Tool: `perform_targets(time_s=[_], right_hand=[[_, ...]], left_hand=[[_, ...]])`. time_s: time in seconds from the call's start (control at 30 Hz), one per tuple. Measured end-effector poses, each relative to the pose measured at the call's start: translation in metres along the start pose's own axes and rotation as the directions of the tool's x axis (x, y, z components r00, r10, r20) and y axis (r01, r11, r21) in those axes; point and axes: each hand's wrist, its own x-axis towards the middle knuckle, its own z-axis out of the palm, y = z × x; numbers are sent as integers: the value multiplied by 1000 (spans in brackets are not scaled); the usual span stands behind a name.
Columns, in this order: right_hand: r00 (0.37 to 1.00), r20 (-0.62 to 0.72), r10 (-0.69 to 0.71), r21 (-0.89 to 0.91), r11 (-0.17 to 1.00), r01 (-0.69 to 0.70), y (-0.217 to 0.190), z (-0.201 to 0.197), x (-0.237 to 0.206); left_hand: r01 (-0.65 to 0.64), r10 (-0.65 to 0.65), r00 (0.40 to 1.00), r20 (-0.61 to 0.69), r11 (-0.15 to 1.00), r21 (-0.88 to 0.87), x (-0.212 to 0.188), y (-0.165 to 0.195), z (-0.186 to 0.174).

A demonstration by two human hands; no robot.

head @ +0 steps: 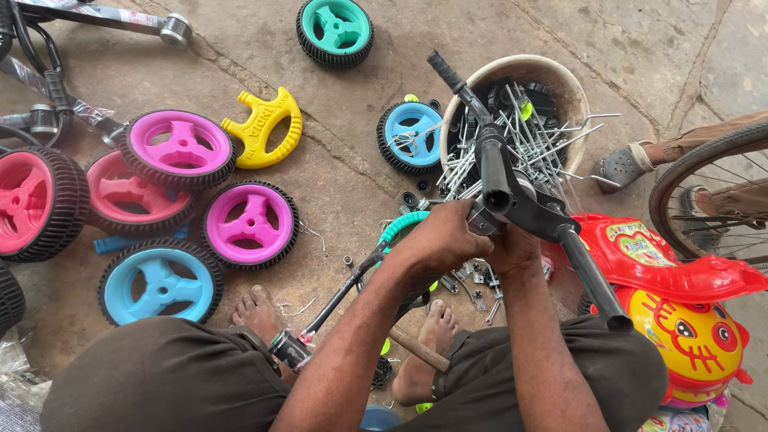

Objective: The person assembles a child's tricycle by attaching a handlebar to a metal frame using a hammer and small parts. They sit on the floor surrounded by colorful wheels and plastic tricycle bodies, repeatedly striking the handlebar joint to secure it.

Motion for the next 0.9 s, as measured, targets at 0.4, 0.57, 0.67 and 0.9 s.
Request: perform_targets(time_s=[0.4,0.57,0.67,0.9], right_hand=[[976,212,40,72,996,-56,-3,-3,21],[988,155,24,52,998,-33,-14,1,17],[993,115,17,39,999,-21,-13,-4,18],[998,-54,-28,-3,1000,28,-3,-19,25]], left_hand=[[-84,83,996,-21,993,-86,-5,4,-6],[-11,12,1000,29,999,-39,-5,8,-5],[-21,22,1000,3,997,-80,-5,1,1],[42,-40,999,16,987,-155,6,-30,14]])
